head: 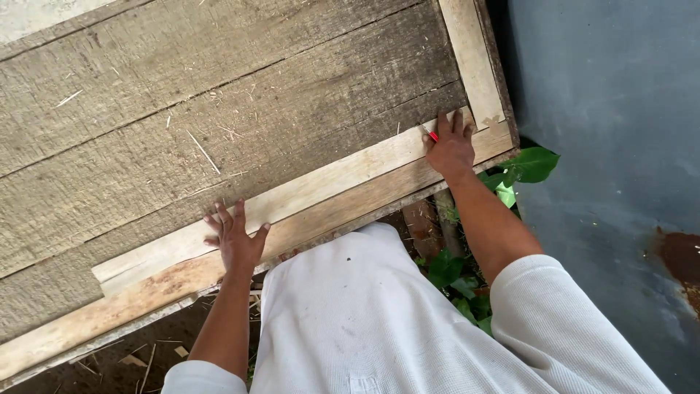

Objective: Applying glue to a thin wood strip, attaching it to a wooden plank, and trimming the edges with a utility knife.

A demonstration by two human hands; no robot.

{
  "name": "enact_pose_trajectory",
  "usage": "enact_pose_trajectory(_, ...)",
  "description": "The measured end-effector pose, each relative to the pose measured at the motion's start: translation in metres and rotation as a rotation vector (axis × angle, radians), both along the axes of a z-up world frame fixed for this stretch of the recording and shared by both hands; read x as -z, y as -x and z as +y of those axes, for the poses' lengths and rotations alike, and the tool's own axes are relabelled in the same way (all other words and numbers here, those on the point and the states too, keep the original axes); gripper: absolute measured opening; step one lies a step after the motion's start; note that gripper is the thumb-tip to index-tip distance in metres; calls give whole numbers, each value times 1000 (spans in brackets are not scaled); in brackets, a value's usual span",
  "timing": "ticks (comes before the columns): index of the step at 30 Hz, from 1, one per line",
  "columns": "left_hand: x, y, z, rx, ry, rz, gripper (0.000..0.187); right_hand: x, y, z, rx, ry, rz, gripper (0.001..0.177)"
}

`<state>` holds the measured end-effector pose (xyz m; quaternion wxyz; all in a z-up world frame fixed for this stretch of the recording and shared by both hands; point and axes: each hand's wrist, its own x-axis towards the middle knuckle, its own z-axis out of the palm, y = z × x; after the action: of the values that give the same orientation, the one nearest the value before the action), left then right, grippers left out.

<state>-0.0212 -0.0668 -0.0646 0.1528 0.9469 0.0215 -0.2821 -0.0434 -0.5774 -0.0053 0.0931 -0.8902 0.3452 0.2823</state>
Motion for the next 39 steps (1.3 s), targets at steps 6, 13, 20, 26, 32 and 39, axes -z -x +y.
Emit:
enact_pose_trajectory(6,-7,-2,-2,-3,-6,19,94,-1,5,-1,27,-39,-48,73)
enact_pose_trajectory(13,-10,-2,-6,54,-83,72,90,-15,2,9,61,-90,-64,74)
enact_pose_trajectory(20,-27,-2,-14,71,-102,77,90,-12,2,11,93,-92,-102,71)
enact_pose_trajectory(26,-28,-5,-11,153,-166,47,90,-12,2,18,149,-115,-184,62)
enact_pose_trajectory(32,-54,-24,-21,174,-237,89,86,-8,-7,22,169,-154,-177,64)
enact_pose_trajectory(39,-26,-27,-7,204,-382,112,88,-28,-15,25,154,-200,-126,61)
